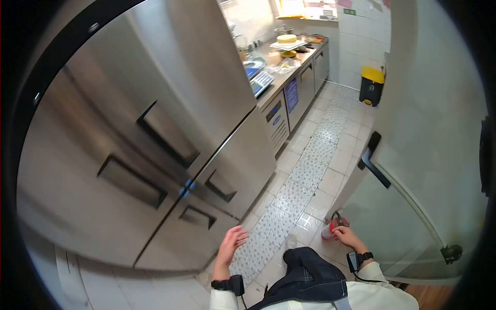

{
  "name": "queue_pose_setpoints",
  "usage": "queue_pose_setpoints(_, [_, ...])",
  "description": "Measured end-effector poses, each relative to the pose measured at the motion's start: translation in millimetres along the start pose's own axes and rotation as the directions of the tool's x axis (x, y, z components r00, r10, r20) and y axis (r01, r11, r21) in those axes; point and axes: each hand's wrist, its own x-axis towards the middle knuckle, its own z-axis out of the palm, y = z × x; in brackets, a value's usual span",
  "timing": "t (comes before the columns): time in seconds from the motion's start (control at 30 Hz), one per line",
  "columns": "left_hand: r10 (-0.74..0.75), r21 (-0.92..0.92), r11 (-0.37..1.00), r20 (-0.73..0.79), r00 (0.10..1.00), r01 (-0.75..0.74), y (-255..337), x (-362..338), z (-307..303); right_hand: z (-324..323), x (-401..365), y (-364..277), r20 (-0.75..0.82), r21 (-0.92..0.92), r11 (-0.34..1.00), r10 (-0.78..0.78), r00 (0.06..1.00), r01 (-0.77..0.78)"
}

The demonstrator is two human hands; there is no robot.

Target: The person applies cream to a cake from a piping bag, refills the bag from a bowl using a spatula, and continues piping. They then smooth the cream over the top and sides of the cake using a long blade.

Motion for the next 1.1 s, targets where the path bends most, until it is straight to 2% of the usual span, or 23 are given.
queue_pose_setpoints(0.07, [-0.077,0.115,0.993,0.364,0.928,0.037,8.2,35.5,39.0,-14.0,-20.4,11.4,-0.046,0.228,0.968,0.117,0.992,-0.103])
queue_pose_setpoints(0.1, [-0.112,0.241,0.970,0.339,0.934,0.029,74.8,133.3,9.4,36.7,79.0,-32.7,-0.012,0.344,0.935,0.094,0.996,-0.084])
queue_pose_setpoints(0.17, [-0.066,0.222,0.975,0.401,0.914,-0.026,96.4,213.5,50.3,0.2,120.3,-58.7,0.070,0.149,0.957,0.242,0.968,-0.250])
queue_pose_setpoints(0.2, [-0.033,0.185,0.982,0.400,0.916,-0.046,107.6,246.8,60.1,-4.7,142.8,-57.5,0.054,0.130,0.971,0.194,0.980,-0.199])
queue_pose_setpoints(0.23, [-0.065,0.210,0.977,0.410,0.910,-0.025,125.2,271.6,64.4,-6.7,155.0,-73.1,0.009,0.071,0.986,0.152,0.988,-0.152])
queue_pose_setpoints(0.3, [-0.018,0.003,1.000,0.507,0.862,0.019,152.2,322.8,85.9,-17.0,177.1,-106.3,-0.075,0.255,0.957,0.160,0.984,-0.136])
queue_pose_setpoints(0.37, [-0.025,-0.002,1.000,0.550,0.835,0.031,172.6,377.2,107.2,-31.8,197.6,-125.9,-0.065,0.381,0.918,0.146,0.987,-0.110])
queue_pose_setpoints(0.4, [-0.045,0.009,0.999,0.545,0.837,0.048,178.9,407.4,119.7,-40.6,205.2,-136.7,-0.038,0.488,0.859,0.203,0.979,-0.159])
queue_pose_setpoints(0.43, [-0.064,0.020,0.998,0.543,0.837,0.064,183.6,438.2,136.5,-51.0,221.3,-135.9,-0.054,0.489,0.857,0.219,0.974,-0.166])
queue_pose_setpoints(0.5, [-0.018,-0.001,1.000,0.636,0.771,0.024,194.6,503.7,175.3,-56.9,235.3,-126.0,-0.087,0.749,0.647,0.307,0.948,-0.141])
queue_pose_setpoints(0.53, [0.002,-0.010,1.000,0.645,0.764,0.006,208.8,527.2,201.2,-63.2,241.5,-132.9,-0.103,0.819,0.569,0.273,0.956,-0.074])
queue_pose_setpoints(0.57, [0.032,-0.016,0.999,0.658,0.753,-0.028,223.2,547.7,226.0,-61.9,243.9,-142.5,-0.111,0.830,0.553,0.293,0.950,-0.074])
queue_pose_setpoints(0.6, [0.039,-0.021,0.999,0.679,0.733,-0.033,232.4,573.2,247.8,-75.8,251.5,-159.0,-0.203,0.814,0.579,0.370,0.907,-0.054])
queue_pose_setpoints(0.67, [0.054,-0.139,0.988,0.731,0.680,0.072,248.8,622.5,286.6,-97.3,274.0,-169.0,-0.325,0.776,0.629,0.454,0.830,-0.040])
queue_pose_setpoints(0.7, [0.063,-0.149,0.986,0.743,0.666,0.072,258.1,641.2,306.1,-108.9,282.0,-173.7,-0.339,0.774,0.631,0.488,0.804,-0.056])
queue_pose_setpoints(0.8, [0.073,-0.258,0.954,0.697,0.713,0.154,263.4,689.9,340.2,-142.4,307.2,-173.6,-0.339,0.816,0.576,0.543,0.768,-0.046])
queue_pose_setpoints(0.87, [0.069,-0.281,0.945,0.677,0.733,0.170,265.2,727.9,356.6,-170.8,329.2,-165.7,-0.419,0.834,0.548,0.552,0.721,0.065])
queue_pose_setpoints(0.9, [0.081,-0.312,0.934,0.661,0.746,0.175,268.3,745.4,368.5,-187.4,342.4,-161.0,-0.415,0.835,0.547,0.555,0.721,0.060])
queue_pose_setpoints(0.97, [0.082,-0.309,0.939,0.626,0.775,0.150,269.1,779.4,388.3,-223.8,368.1,-140.3,-0.466,0.838,0.538,0.622,0.629,0.089])
queue_pose_setpoints(1.03, [0.152,-0.276,0.961,0.541,0.827,0.004,277.5,806.5,402.8,-263.9,395.3,-113.9,-0.454,0.836,0.546,0.632,0.628,0.055])
queue_pose_setpoints(1.07, [0.171,-0.283,0.959,0.532,0.829,-0.016,292.8,816.9,411.6,-293.8,414.4,-105.8,-0.461,0.826,0.562,0.627,0.628,0.046])
queue_pose_setpoints(1.1, [0.181,-0.097,0.983,0.485,0.855,-0.153,308.8,818.9,415.6,-322.1,426.7,-101.4,-0.461,0.822,0.568,0.611,0.644,0.049])
